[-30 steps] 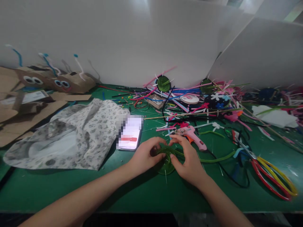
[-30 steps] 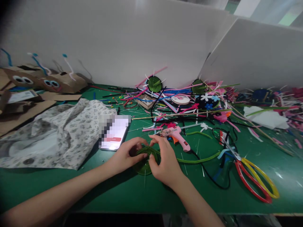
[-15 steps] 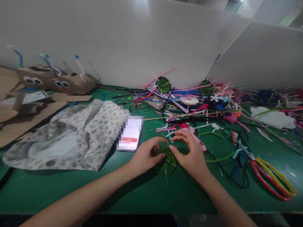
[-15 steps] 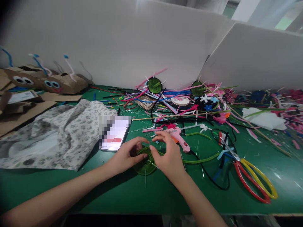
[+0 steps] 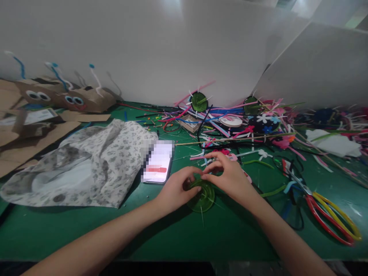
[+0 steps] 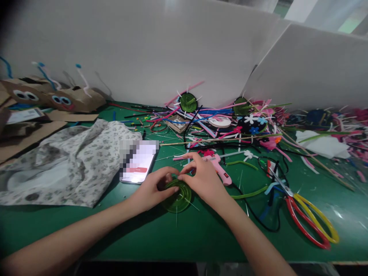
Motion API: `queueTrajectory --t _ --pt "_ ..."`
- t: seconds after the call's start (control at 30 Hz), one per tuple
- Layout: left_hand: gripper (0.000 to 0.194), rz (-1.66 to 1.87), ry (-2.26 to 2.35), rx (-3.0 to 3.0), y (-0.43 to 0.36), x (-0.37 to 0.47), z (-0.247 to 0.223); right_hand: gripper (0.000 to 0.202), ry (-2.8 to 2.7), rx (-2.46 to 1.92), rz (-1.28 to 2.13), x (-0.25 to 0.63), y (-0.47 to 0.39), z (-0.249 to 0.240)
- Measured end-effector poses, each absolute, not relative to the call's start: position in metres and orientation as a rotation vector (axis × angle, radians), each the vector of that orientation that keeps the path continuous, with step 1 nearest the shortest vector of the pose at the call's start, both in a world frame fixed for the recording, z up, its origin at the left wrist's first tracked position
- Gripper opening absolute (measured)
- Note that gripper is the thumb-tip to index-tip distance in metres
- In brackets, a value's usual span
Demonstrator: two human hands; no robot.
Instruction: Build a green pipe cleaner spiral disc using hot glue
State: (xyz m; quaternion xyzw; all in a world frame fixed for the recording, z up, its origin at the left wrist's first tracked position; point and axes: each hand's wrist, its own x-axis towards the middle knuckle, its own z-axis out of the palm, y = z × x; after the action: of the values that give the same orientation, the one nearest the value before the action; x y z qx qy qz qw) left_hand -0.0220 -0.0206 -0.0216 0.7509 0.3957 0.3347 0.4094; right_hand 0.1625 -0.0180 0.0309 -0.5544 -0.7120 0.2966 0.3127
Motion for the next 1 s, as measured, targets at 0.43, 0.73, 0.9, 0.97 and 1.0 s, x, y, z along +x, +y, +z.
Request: queueTrajectory --t 0.43,0.73,0.9,0.97,1.0 --pt "0.029 0.829 0.986 1.913 -0.018 -0.022 -0.022 0.03 -1.919 -1.438 0.74 0.176 -0.017 0.038" --pt "0.038 0.811 0.985 1.88 -0.018 -0.022 -0.023 0.035 -1.941 -1.361 0.795 0.178 -0.017 0.032" --pt "0.038 0.829 0.996 1.904 -0.016 -0.022 -0.026 0.033 -1.803 -1.43 0.906 0.172 -0.015 0.028" --pt "0.037 0.827 1.0 1.911 -0.016 -0.021 -0.025 0.033 -1.773 -1.467 0.923 0.172 -0.015 0.028" --pt "0.036 0.823 0.999 1.913 -0.017 -0.022 -0.024 0.033 -1.766 -1.478 0.927 0.172 -0.014 0.028"
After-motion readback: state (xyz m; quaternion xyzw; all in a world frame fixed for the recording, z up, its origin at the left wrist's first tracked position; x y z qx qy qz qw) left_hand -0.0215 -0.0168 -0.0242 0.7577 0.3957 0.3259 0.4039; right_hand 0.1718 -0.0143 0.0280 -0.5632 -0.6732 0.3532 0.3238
